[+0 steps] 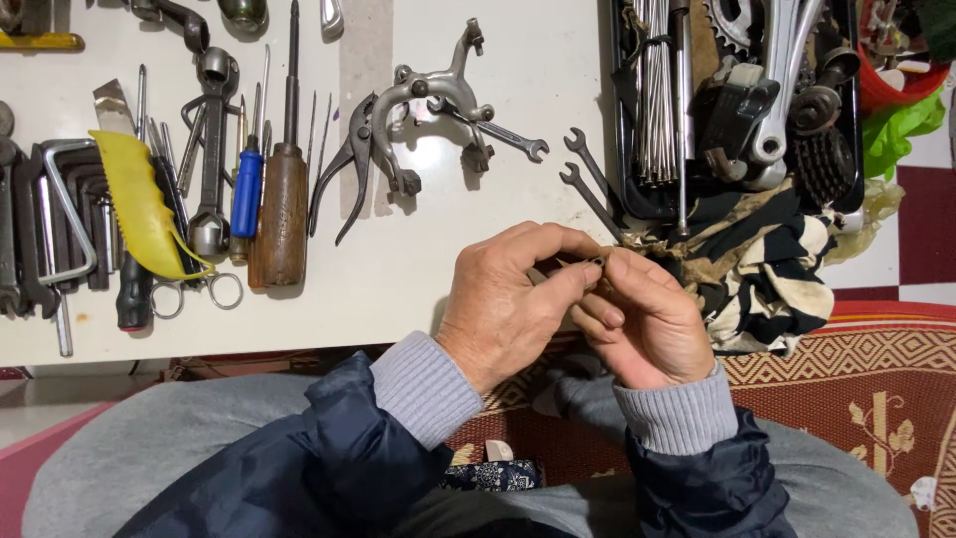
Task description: The person sits on the floor and cleans a small metal bicycle part by rubbing it with a sanding block. They then wipe the part with a cloth and proceed to clean a larger bicycle brake caliper assembly with the same cloth.
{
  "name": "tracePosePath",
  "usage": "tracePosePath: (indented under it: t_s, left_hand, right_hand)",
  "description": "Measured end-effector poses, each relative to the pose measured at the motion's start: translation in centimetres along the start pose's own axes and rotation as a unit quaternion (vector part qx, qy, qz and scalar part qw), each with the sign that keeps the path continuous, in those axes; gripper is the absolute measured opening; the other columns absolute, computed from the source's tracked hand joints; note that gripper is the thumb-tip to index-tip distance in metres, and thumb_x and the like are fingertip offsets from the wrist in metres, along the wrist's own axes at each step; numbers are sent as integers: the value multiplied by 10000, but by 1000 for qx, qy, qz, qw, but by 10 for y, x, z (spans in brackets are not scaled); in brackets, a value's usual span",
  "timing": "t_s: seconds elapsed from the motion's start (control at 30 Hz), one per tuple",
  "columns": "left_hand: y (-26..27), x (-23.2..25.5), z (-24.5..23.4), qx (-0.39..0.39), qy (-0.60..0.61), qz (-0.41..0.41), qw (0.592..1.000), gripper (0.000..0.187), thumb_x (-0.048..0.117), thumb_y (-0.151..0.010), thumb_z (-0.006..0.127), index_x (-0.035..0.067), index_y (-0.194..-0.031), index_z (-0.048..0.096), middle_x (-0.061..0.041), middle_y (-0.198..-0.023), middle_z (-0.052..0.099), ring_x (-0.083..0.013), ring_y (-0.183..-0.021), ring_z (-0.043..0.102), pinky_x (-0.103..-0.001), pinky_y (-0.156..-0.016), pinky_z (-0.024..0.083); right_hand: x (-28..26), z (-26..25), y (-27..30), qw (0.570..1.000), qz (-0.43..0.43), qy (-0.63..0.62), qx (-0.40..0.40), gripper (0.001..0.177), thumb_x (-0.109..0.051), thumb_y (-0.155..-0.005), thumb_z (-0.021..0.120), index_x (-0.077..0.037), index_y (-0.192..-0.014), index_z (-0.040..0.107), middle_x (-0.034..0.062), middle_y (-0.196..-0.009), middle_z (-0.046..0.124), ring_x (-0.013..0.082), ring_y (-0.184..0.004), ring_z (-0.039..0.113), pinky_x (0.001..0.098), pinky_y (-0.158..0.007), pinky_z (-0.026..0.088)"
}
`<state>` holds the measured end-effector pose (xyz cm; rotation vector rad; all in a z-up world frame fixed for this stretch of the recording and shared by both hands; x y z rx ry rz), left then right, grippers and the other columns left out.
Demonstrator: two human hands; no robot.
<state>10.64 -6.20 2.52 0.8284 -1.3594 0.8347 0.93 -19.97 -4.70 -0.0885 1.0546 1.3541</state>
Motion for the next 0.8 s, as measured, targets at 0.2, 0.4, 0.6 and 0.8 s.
tracePosePath:
  t_s: [0.2,0.4,0.6,0.8]
  left_hand:
    - [-2,-2,2,1,29,-7,1000,164,101,-801,785,153,-957,789,-65,-790,748,-160,-781,748,-269,-625,595]
    - [-2,0,2,-9,51,-20,998,170,84,-796,787,156,-950,797,-59,-810,757,-138,-780,732,-252,-619,568]
    - [-3,-3,3,-13,54,-25,998,171,76,-789,788,132,-951,791,-68,-806,754,-137,-766,728,-255,-616,571]
    - [-2,-3,1,-11,50,-16,999,167,66,-786,787,122,-943,777,-69,-797,746,-143,-750,725,-260,-618,568]
  right_hand:
    - [-3,4,2,1000,-8,7,-7,173,-73,-930,623,29,-1057,682,187,-872,715,86,-512,447,170,-443,329]
    - [-4,2,3,1000,-11,21,-3,180,-82,-927,626,28,-1057,685,198,-880,737,75,-504,442,159,-446,327]
    - [-7,9,5,999,-20,36,-4,175,-93,-927,633,26,-1043,687,196,-872,739,72,-503,450,159,-442,341]
    - [-8,15,7,999,-24,35,-4,179,-74,-913,628,34,-1044,688,200,-863,742,66,-511,449,158,-452,332]
Point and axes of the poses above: each hand's wrist, its own y-axis away from the middle knuckle, its own z-axis out of the palm, x = y × z, the point moved 9 cm from there along -y, towards the middle knuckle
